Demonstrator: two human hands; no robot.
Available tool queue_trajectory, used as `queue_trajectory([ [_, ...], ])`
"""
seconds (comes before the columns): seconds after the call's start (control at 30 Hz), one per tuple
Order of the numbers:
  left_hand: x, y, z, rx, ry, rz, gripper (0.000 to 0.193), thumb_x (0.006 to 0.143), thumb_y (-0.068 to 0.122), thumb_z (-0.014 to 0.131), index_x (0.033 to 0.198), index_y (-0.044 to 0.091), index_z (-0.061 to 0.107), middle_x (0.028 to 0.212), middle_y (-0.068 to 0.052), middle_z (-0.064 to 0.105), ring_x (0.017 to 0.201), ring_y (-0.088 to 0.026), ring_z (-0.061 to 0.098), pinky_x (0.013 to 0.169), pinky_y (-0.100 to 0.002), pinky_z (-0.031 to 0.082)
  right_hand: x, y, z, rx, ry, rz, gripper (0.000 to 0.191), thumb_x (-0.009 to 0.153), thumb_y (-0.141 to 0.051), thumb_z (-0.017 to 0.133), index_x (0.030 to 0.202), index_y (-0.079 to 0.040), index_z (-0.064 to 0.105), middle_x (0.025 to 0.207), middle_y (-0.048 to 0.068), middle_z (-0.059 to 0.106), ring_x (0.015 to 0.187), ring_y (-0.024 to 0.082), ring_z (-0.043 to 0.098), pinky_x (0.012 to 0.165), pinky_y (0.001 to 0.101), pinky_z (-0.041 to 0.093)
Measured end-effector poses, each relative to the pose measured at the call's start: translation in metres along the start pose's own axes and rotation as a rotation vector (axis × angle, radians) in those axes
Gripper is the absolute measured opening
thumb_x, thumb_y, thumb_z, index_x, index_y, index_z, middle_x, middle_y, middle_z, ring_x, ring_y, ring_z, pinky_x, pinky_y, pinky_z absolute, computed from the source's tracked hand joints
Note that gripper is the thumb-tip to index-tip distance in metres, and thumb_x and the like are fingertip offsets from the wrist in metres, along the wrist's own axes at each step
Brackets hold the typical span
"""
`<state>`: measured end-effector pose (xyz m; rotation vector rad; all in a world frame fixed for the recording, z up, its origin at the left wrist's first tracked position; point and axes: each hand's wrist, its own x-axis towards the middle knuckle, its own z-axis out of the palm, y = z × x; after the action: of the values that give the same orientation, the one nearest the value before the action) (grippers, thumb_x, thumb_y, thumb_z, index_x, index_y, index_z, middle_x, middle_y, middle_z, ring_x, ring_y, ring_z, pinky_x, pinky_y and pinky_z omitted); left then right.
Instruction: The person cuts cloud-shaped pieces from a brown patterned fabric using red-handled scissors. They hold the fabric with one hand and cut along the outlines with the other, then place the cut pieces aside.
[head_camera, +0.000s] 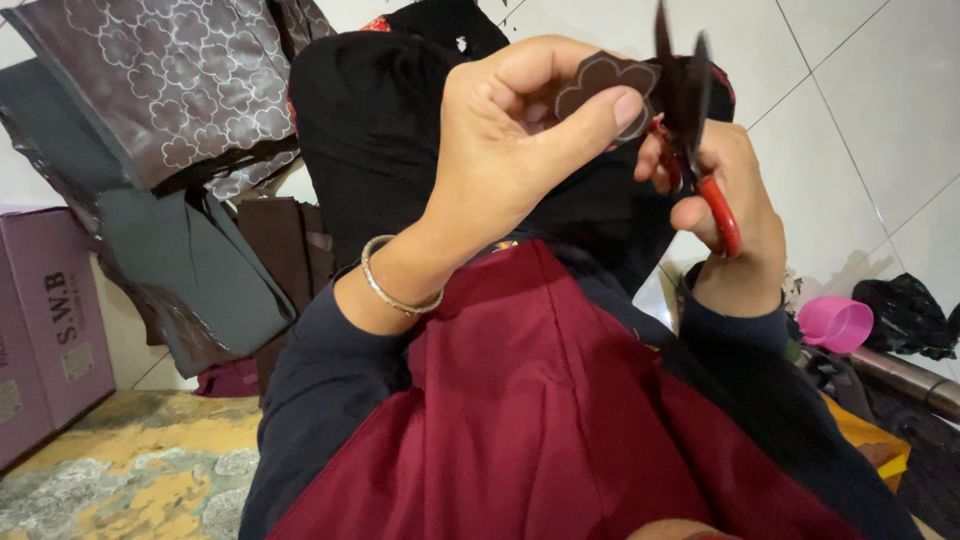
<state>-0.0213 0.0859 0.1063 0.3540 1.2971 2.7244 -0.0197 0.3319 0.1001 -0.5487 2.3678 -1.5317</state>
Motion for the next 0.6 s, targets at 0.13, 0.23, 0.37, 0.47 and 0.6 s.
queue_trajectory([
  [0.13,-0.004,-0.004,0.001,0.034,0.001,-0.001,0.010,0.105,0.003,0.077,0.106,-0.006,0.072,0.092,-0.005,0.074,0.083,-0.007,0.070,0.078,-0.020,0.059,-0.008,0.005,-0.003,-0.060,-0.063,0.021,0.097,0.073,-0.097,0.054,0.096,-0.004,0.063,0.075,-0.001,0.056,0.063,0.007,0.053,0.056,0.0214,0.038],
  [0.23,-0.006,0.001,0.003,0.072,-0.019,0.021,0.010,0.105,0.003,0.077,0.105,-0.006,0.072,0.092,-0.004,0.073,0.082,-0.006,0.068,0.076,-0.019,0.057,-0.013,0.004,-0.005,-0.065,-0.064,0.041,0.095,0.071,-0.097,0.054,0.092,-0.004,0.062,0.070,-0.002,0.053,0.057,0.007,0.050,0.056,0.0230,0.034],
  [0.37,-0.004,0.005,0.003,0.139,-0.038,0.034,0.009,0.105,0.003,0.077,0.104,-0.005,0.072,0.091,-0.003,0.074,0.082,-0.004,0.068,0.075,-0.019,0.057,-0.013,0.003,-0.006,-0.093,-0.059,-0.017,0.090,0.074,-0.096,0.051,0.085,-0.007,0.061,0.066,-0.003,0.052,0.053,0.006,0.050,0.050,0.0206,0.033],
  [0.47,-0.004,0.008,0.002,0.159,-0.053,0.028,0.009,0.105,0.003,0.077,0.104,-0.005,0.073,0.091,-0.003,0.074,0.082,-0.004,0.068,0.074,-0.018,0.056,-0.014,0.001,-0.008,-0.066,-0.071,-0.027,0.089,0.077,-0.095,0.052,0.086,-0.006,0.061,0.068,-0.002,0.053,0.056,0.007,0.051,0.053,0.0209,0.034],
  [0.6,-0.003,0.010,0.001,0.172,-0.056,0.005,0.009,0.104,0.004,0.078,0.103,-0.004,0.073,0.088,-0.002,0.073,0.079,-0.003,0.066,0.071,-0.017,0.054,-0.014,-0.001,-0.010,-0.077,-0.082,-0.024,0.089,0.076,-0.095,0.051,0.084,-0.007,0.060,0.068,-0.002,0.053,0.056,0.007,0.052,0.052,0.0208,0.035],
])
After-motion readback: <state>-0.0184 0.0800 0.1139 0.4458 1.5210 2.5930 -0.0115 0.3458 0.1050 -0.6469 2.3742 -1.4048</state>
